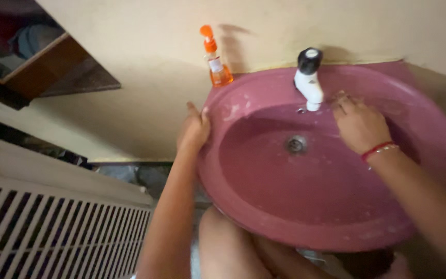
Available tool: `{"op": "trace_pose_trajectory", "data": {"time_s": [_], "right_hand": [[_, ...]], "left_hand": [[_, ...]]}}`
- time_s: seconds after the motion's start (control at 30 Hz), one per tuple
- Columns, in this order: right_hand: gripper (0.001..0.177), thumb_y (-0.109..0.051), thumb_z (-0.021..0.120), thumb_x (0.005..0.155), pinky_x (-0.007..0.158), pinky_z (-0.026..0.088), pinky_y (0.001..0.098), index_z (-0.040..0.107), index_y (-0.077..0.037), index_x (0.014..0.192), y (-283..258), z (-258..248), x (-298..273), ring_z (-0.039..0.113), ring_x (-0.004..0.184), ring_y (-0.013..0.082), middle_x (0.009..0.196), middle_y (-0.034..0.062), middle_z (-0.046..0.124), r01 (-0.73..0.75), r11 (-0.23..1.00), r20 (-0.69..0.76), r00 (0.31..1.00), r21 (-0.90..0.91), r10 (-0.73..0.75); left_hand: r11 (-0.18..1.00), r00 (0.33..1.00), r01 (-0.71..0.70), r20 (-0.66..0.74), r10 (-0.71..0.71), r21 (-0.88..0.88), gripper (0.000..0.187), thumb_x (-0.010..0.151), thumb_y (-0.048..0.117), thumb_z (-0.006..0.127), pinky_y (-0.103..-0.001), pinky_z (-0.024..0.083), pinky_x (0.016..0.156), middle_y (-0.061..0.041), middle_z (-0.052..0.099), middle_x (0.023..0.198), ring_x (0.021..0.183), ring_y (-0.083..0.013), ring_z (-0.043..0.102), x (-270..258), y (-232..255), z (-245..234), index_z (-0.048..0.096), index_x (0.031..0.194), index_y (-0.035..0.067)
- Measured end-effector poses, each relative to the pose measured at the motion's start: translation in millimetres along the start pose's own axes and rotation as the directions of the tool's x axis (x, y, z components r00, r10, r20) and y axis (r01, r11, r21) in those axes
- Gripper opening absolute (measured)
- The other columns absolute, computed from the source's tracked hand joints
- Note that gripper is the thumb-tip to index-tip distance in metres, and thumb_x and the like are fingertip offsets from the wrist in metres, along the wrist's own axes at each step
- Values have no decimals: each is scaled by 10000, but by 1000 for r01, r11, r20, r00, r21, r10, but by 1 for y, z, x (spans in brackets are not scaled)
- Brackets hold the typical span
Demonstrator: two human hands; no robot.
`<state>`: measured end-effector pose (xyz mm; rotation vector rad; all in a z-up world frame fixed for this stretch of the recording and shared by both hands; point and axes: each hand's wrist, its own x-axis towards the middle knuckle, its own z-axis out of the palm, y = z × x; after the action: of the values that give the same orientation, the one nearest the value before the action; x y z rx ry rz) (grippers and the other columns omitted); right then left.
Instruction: The person scrubs a pink sink with a sponge, then applies liquid soap from a bottle and continues scrubbing the sink basin and faucet area.
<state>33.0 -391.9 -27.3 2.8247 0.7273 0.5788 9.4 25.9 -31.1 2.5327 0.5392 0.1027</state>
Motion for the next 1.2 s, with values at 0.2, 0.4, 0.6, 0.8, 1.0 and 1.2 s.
{"op": "trace_pose_trajectory", "data": {"time_s": [0.2,0.4,0.6,0.8,1.0,1.2], "right_hand": [[377,-121,518,903,892,564,425,689,-95,1238,-76,-20,-8,694,1092,310,1292,143,687,284,786,-121,958,550,-261],[361,-70,553,965,970,539,435,673,-9,1300,-139,-15,71,658,1162,353,1309,193,677,111,852,-265,964,512,34],[381,-87,591,810,1057,489,461,688,66,1145,-212,-31,103,614,1226,383,1297,251,651,323,797,-365,920,511,-140],[405,-115,567,824,1029,500,441,656,41,1186,-214,-60,66,601,1252,378,1331,220,631,448,671,-178,884,590,-433],[552,-145,559,812,1019,464,437,604,47,1327,-220,-90,7,548,1312,344,1457,200,565,612,481,-224,734,627,-641],[493,-163,615,814,1113,413,482,648,-5,1280,-216,-93,34,563,1319,317,1428,173,584,477,653,-176,864,588,-472]], "left_hand": [[998,996,56,64,-55,-13,622,1025,525,328,-563,443,1049,-268,613,1332,1241,-483,569,3,6,-4,491,1422,74],[997,995,72,76,-69,-34,599,1032,532,307,-552,465,1039,-223,646,1316,1240,-452,584,7,6,-1,654,1258,101],[978,994,88,85,-73,-191,733,1005,629,255,-536,394,1103,-260,566,1389,1325,-473,488,44,-21,30,597,1363,88],[950,983,132,161,-89,-284,859,988,717,195,-484,366,1167,-250,587,1421,1395,-411,506,53,-36,39,579,1401,70],[976,994,-13,102,35,-216,822,983,693,222,-508,394,1115,-249,584,1397,1357,-443,498,40,-21,24,595,1376,75],[999,994,37,106,-36,-13,751,980,676,256,-534,447,1049,-224,637,1318,1259,-443,571,10,11,-4,658,1247,101]]}}
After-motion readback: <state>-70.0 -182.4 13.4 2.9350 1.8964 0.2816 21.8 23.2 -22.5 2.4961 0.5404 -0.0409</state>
